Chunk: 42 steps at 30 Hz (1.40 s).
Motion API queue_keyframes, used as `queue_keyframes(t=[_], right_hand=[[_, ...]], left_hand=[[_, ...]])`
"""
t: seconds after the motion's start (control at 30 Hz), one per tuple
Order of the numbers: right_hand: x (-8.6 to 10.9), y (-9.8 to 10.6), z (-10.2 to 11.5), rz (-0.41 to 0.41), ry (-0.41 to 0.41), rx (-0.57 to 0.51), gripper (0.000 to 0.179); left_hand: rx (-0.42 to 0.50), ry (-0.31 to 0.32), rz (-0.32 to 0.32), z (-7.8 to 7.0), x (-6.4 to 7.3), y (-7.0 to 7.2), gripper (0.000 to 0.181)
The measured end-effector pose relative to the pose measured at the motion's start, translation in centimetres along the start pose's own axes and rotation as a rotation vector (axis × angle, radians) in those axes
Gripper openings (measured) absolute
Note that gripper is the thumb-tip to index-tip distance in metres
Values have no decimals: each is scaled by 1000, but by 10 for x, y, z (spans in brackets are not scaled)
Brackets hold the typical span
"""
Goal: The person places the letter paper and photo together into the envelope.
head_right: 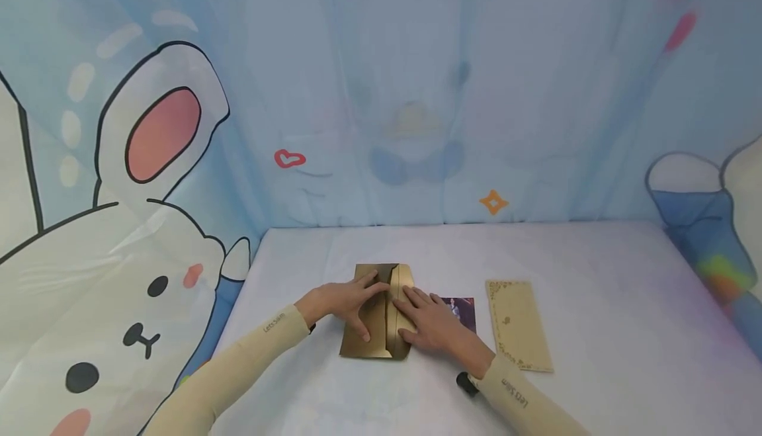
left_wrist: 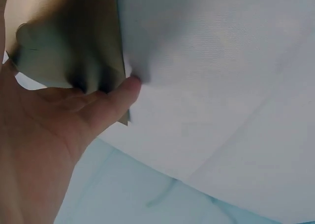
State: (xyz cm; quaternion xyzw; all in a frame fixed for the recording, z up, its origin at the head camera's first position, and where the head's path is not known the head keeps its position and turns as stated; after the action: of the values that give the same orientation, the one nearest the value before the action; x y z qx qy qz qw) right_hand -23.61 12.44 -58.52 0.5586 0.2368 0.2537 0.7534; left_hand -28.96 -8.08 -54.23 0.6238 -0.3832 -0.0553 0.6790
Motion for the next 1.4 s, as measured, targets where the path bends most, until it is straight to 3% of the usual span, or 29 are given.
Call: queue_keyframes(t=[0.33,0.73,0.93,1.17,1.4], right_hand=[[-2,6,-4,-11,18,11,63],[0,0,-3,13,9,9,63],[0,-1,-2,-19,26,-4,63],[-1,1,-1,-76,60,9,62],[-2,1,-1,-22,15,7,63]], left_hand=[[37,-7,-59,6,-4,-4,115],[-43,11,-19,-4,-7,-4,118],[-53,11,-11,-3,-5,-2,120],[-72,-16,-43,0,-5,-2,119],[-69,-34,-42,0,-5,-1,120]])
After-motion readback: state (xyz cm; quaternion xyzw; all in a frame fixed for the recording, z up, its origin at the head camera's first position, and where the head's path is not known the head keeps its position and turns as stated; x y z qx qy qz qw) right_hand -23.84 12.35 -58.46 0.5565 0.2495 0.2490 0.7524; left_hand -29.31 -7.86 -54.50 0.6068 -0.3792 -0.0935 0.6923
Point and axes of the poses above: each hand's wrist, its own x-axis away from the middle knuckle, its own y-axis out of the back of the hand, z = x × y, the point moved 3 cm from there along -x, towards the middle knuckle, and after that the axes turned 4 degrees about y, right-handed, at the moved point
